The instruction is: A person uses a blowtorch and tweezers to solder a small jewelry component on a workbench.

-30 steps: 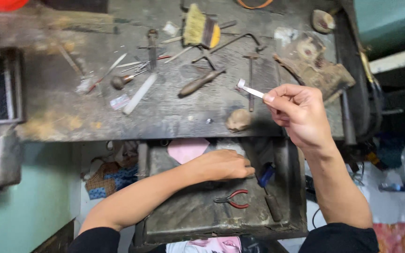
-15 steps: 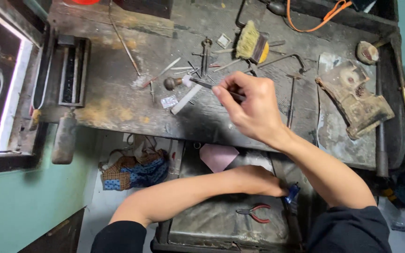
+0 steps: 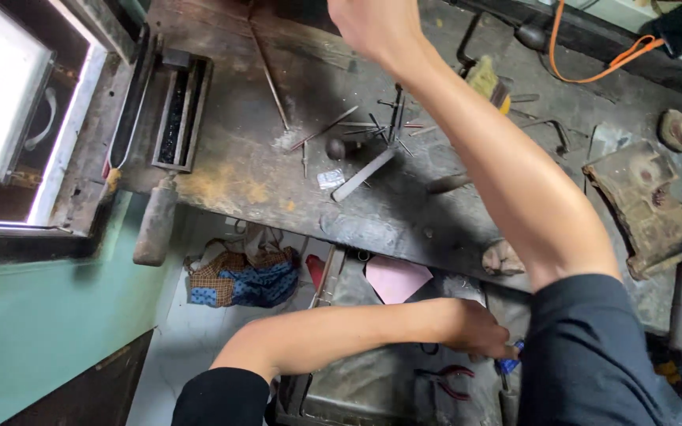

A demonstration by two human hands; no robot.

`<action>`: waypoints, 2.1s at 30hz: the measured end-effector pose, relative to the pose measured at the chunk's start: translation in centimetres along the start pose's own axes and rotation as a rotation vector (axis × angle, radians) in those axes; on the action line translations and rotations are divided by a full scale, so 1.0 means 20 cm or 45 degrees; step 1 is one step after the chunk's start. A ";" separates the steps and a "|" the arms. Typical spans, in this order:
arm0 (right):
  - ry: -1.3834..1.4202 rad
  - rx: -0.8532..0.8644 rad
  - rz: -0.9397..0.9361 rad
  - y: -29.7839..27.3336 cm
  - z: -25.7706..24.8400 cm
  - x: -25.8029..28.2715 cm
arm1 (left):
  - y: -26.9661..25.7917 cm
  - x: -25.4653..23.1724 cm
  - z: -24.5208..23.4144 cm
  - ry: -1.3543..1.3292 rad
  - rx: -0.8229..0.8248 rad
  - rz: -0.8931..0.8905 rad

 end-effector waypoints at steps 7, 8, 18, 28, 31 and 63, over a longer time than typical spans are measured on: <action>0.088 0.005 -0.027 0.13 0.16 0.03 | -0.09 0.10 0.00 -0.210 -0.324 0.049; 0.101 0.002 -0.033 0.15 0.18 0.03 | -0.11 0.11 0.00 -0.203 -0.330 0.036; 0.159 -0.034 -0.037 0.23 0.30 -0.01 | -0.30 0.21 -0.05 -0.135 -0.360 0.002; 0.163 -0.038 0.028 0.32 0.21 0.11 | -0.19 0.14 -0.04 -0.118 -0.390 0.049; 0.156 -0.049 0.055 0.28 0.16 0.12 | -0.14 0.11 0.00 -0.114 -0.388 0.072; -0.926 -0.449 1.077 -2.38 -1.68 0.01 | -0.25 -0.15 -0.37 -0.111 -0.025 -0.004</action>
Point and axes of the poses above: each hand's wrist, its own y-axis towards the middle knuckle, its own z-axis out of the palm, x = y × z, the point moved 3 cm from there along y, towards the middle knuckle, and after that the axes turned 3 degrees about -y, right-handed, at the moved point
